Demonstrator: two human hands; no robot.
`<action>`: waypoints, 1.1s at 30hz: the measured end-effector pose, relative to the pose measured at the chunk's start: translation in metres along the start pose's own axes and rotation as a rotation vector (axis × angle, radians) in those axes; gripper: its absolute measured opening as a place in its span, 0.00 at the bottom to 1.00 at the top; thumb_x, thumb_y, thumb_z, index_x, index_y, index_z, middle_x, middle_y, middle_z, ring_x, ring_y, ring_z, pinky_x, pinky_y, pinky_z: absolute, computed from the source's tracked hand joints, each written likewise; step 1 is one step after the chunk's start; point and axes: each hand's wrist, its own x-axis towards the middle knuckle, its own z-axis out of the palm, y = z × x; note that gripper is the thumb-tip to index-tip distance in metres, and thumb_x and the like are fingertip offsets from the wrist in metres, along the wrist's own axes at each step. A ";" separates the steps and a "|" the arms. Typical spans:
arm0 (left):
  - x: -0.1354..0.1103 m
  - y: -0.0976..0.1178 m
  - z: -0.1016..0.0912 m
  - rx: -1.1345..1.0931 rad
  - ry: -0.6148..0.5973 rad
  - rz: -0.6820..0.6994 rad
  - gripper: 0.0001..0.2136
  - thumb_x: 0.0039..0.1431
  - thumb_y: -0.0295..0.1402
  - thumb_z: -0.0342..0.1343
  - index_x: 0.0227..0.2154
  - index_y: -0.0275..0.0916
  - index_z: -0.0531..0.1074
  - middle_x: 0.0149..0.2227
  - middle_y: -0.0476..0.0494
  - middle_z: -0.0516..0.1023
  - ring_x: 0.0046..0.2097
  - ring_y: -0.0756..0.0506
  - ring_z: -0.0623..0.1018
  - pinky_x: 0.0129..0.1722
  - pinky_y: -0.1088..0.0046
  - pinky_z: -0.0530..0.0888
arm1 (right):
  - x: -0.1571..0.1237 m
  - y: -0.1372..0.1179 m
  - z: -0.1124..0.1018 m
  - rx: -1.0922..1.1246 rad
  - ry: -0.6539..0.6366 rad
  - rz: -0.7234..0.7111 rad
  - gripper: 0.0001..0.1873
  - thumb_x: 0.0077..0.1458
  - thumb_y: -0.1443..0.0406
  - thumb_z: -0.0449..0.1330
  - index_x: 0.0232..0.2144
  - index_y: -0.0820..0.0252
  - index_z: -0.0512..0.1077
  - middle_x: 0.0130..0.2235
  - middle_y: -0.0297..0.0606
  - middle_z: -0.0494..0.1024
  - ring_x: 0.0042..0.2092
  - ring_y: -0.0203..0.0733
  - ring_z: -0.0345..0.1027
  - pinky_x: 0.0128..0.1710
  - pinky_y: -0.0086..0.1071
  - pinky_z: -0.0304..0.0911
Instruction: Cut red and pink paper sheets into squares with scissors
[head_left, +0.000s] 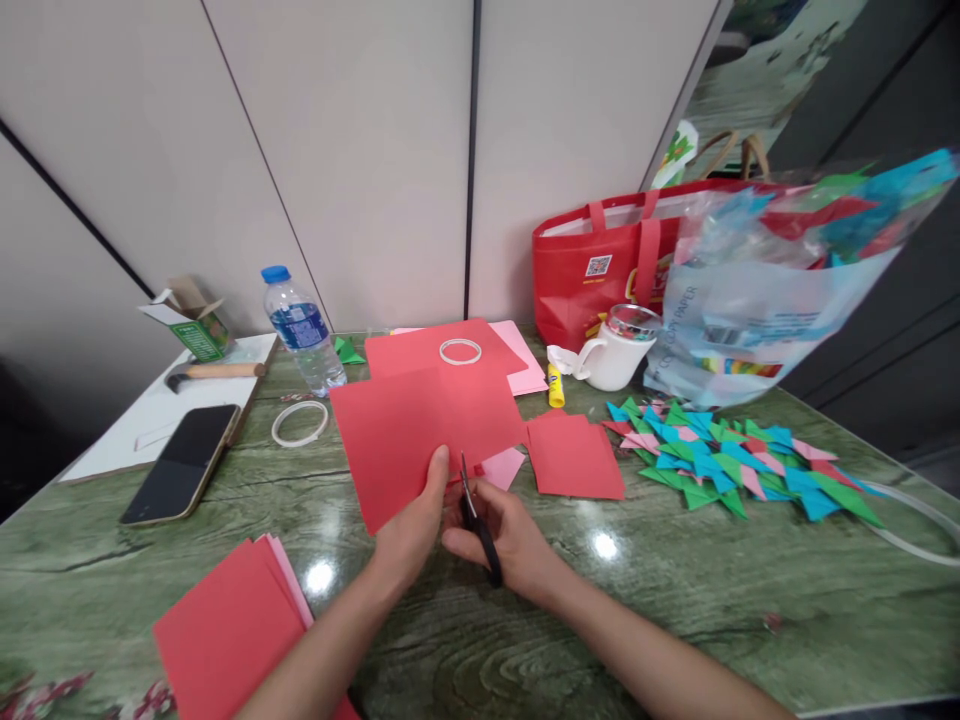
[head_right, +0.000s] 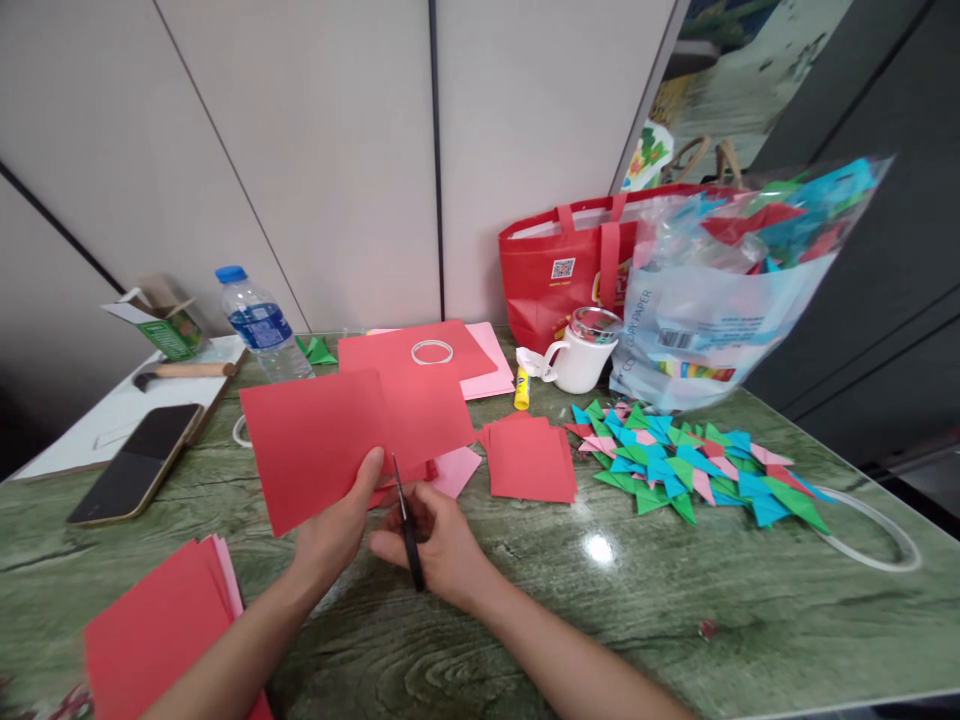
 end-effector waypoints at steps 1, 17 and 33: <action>0.000 0.000 0.000 0.019 0.030 0.004 0.17 0.41 0.41 0.57 0.37 0.45 0.71 0.46 0.46 0.72 0.56 0.37 0.60 0.56 0.61 0.52 | 0.000 0.000 0.000 0.008 0.000 0.000 0.19 0.34 0.59 0.66 0.28 0.60 0.64 0.25 0.30 0.64 0.27 0.34 0.57 0.27 0.27 0.54; -0.003 0.004 0.002 0.188 0.103 0.011 0.15 0.42 0.43 0.55 0.34 0.44 0.71 0.44 0.46 0.73 0.54 0.37 0.63 0.55 0.62 0.53 | 0.000 0.002 0.000 -0.011 -0.005 -0.020 0.19 0.35 0.59 0.66 0.29 0.60 0.64 0.24 0.30 0.63 0.27 0.34 0.57 0.27 0.27 0.53; -0.005 0.004 0.002 0.335 0.060 0.031 0.17 0.47 0.47 0.49 0.36 0.42 0.68 0.46 0.43 0.72 0.52 0.39 0.66 0.54 0.64 0.57 | 0.000 0.003 0.000 -0.008 -0.008 -0.020 0.19 0.35 0.60 0.66 0.29 0.61 0.63 0.25 0.29 0.63 0.27 0.33 0.55 0.26 0.26 0.52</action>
